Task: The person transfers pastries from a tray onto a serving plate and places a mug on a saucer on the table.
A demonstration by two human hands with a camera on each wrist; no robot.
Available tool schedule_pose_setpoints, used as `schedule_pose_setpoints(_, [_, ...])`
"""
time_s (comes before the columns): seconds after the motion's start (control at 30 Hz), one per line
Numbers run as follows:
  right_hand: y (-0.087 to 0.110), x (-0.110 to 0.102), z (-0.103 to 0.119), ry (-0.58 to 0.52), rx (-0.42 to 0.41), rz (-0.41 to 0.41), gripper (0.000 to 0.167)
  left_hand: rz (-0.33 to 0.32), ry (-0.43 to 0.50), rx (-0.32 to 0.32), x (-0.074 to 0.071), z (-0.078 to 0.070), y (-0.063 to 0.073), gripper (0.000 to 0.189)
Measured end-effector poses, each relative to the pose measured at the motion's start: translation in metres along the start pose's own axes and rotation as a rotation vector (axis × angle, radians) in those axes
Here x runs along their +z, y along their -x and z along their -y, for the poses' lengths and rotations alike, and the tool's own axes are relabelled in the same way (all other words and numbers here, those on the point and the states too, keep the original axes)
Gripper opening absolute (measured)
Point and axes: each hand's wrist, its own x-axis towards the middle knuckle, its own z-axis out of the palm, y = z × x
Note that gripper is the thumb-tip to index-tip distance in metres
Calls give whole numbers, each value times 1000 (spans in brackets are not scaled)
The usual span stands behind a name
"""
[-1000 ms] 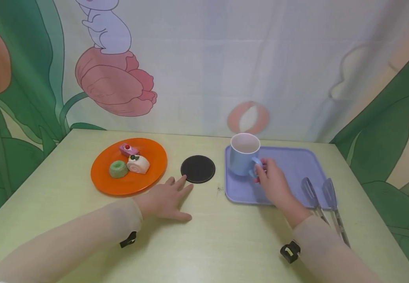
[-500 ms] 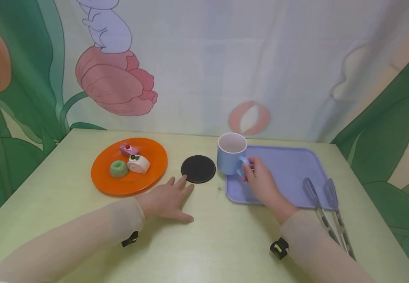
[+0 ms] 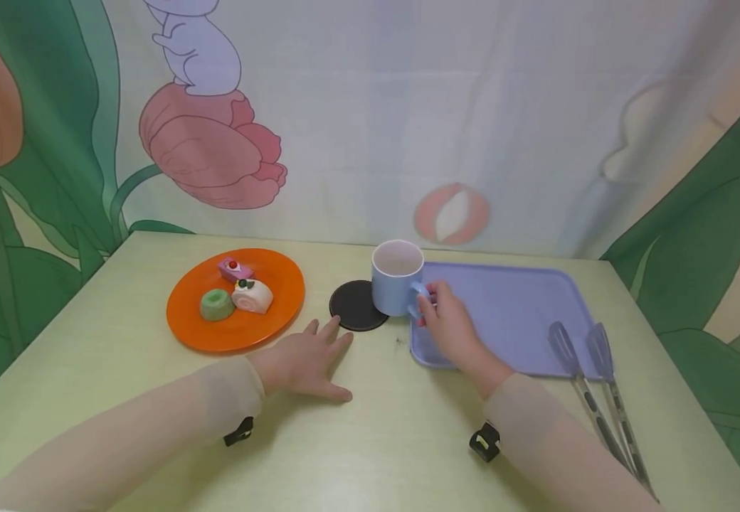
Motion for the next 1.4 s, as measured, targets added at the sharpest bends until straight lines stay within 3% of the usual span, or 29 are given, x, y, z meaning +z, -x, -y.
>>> schedule_pose_setpoints(0.47, [-6,28,5,-24,-20,45,16,21,-6,-16,10,5,2,104])
schedule_pose_setpoints(0.73, [-8,33,10,-45,-13,63,16,-7,-7,20,6,3,-2,102])
schedule_pose_setpoints(1.2, [-8,41,12,-47,-50,78,15,21,-23,-7,-1,0,-5,101])
schedule_pose_setpoints(1.4, [-9,44,10,-60,-19,88,17,29,-14,2,0,1,-4,102])
